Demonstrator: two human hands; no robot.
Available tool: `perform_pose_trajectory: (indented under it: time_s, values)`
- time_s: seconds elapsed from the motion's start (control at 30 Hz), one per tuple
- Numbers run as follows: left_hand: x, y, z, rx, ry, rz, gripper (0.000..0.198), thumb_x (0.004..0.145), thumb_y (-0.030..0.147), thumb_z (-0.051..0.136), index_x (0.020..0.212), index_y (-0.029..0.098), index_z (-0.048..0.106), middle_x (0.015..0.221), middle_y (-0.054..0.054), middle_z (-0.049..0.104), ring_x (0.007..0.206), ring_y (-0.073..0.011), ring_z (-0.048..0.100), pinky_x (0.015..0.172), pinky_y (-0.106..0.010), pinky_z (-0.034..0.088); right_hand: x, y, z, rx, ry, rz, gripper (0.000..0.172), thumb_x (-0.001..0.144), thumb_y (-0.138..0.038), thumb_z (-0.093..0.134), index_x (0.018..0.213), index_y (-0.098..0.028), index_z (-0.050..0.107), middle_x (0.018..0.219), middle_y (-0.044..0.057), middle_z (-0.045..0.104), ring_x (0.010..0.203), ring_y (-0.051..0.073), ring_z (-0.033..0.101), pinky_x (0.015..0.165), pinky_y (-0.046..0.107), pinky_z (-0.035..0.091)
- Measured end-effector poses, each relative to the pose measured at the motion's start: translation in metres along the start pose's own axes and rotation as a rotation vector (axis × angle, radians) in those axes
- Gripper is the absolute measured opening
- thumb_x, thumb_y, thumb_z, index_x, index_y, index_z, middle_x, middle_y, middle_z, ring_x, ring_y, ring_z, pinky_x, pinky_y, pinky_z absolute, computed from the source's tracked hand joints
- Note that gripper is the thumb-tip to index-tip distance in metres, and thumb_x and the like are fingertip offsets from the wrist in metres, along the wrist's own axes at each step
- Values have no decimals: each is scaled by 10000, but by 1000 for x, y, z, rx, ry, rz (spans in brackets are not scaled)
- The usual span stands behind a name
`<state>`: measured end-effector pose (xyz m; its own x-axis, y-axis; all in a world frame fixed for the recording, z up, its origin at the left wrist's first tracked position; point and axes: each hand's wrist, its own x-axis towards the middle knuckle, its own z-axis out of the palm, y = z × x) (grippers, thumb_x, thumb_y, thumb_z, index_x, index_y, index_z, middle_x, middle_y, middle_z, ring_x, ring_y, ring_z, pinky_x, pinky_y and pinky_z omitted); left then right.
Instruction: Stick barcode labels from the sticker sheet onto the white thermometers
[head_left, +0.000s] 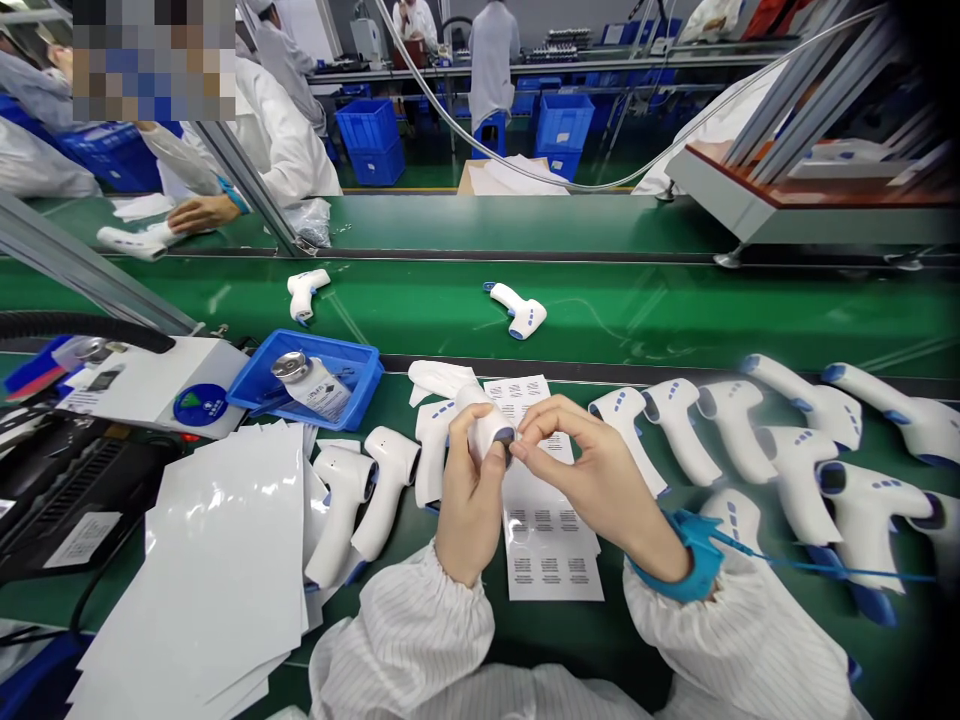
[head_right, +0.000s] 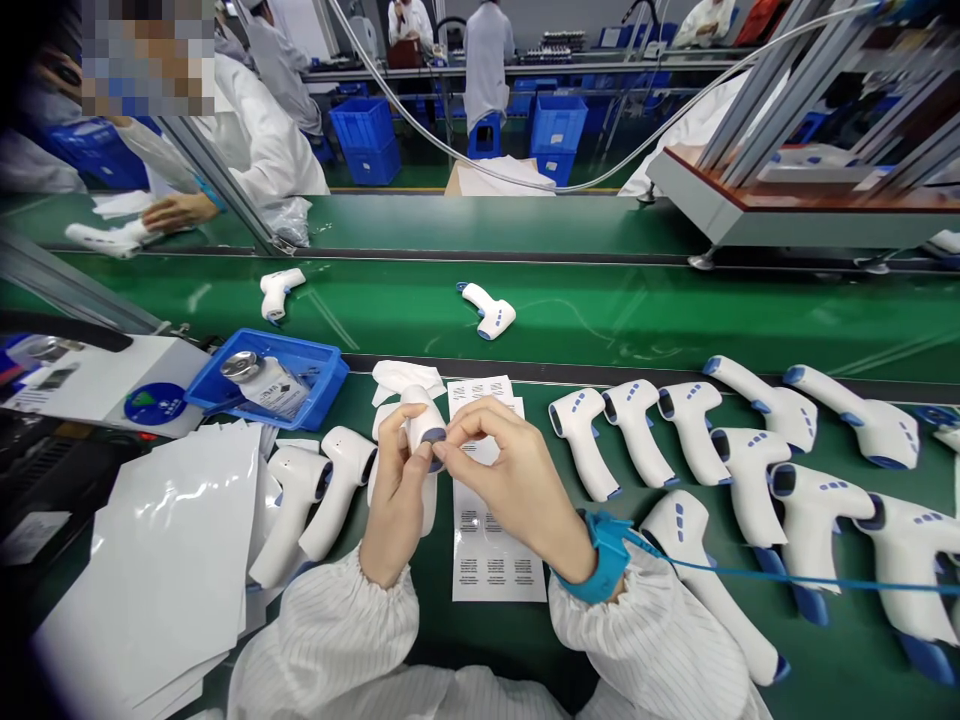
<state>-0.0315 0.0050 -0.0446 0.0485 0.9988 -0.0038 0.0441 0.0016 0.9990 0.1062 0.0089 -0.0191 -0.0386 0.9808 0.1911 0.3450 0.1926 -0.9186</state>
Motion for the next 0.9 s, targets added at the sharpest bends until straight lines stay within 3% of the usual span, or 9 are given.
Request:
perform_pose_trajectory:
  time_s: [0.13, 0.23, 0.4, 0.5, 0.6, 0.67, 0.77, 0.83, 0.9]
  values:
    - [0, 0, -1, -3, 13, -32, 247, 962, 274, 437, 1206, 293, 472, 1251, -26, 524, 1115, -178, 522, 969, -320, 418, -6, -8, 3, -11, -84, 153, 81, 882, -289, 609, 896, -249, 540, 801, -9, 704, 773, 184, 690, 685, 313, 521]
    - [3, 0, -4, -29, -5, -86, 243, 958, 291, 447, 1199, 297, 480, 1194, -21, 534, 992, -160, 548, 890, -303, 455, -6, -8, 3, 95, -158, 255, 209, 854, -263, 621, 1003, -264, 475, 788, -24, 715, 730, 186, 713, 628, 297, 528]
    - [8, 4, -8, -379, -130, -371, 324, 939, 402, 470, 1250, 316, 433, 979, 0, 541, 755, -131, 562, 673, -273, 497, -2, 1, -2, 339, -293, 412, 214, 858, -331, 614, 985, -259, 457, 609, -71, 636, 527, 154, 640, 552, 297, 535]
    - [8, 8, -9, -515, -212, -449, 457, 900, 324, 537, 1320, 345, 358, 930, 12, 534, 714, -119, 552, 612, -248, 488, 1, 5, -1, 132, -124, 256, 224, 848, -362, 645, 994, -249, 517, 842, 3, 678, 766, 186, 676, 701, 347, 548]
    - [5, 12, -11, -470, -272, -391, 545, 854, 209, 578, 1330, 345, 349, 900, 25, 510, 683, -97, 510, 618, -232, 471, 5, 6, 2, -12, -13, 31, 330, 782, -295, 728, 1066, -260, 563, 1170, 52, 616, 1109, 231, 594, 935, 402, 493]
    - [2, 15, -11, -383, -293, -325, 583, 822, 155, 592, 1323, 348, 365, 962, 18, 520, 663, -86, 487, 633, -240, 463, 9, 6, 5, 10, -8, -40, 267, 799, -258, 718, 1038, -261, 599, 1125, 43, 636, 1099, 225, 596, 941, 398, 488]
    - [0, 16, -11, -304, -302, -289, 614, 795, 128, 588, 1323, 356, 370, 1125, -15, 541, 706, -108, 520, 657, -272, 475, 13, 8, 6, 65, 60, -90, 20, 882, -256, 642, 899, -248, 641, 959, 27, 685, 947, 199, 646, 872, 373, 508]
    - [-1, 16, -11, -281, -300, -294, 635, 776, 115, 585, 1327, 344, 365, 1156, -32, 549, 774, -142, 557, 676, -292, 486, 12, 10, 8, 79, 78, -91, 56, 908, -272, 607, 879, -244, 646, 951, 33, 688, 951, 200, 648, 886, 377, 505]
    - [0, 14, -10, -257, -280, -291, 700, 732, 75, 586, 1340, 332, 353, 1128, -31, 554, 845, -167, 578, 716, -303, 493, 8, 12, 12, 105, 69, -14, 107, 874, -288, 634, 973, -247, 626, 1076, 48, 664, 1052, 212, 624, 937, 388, 496]
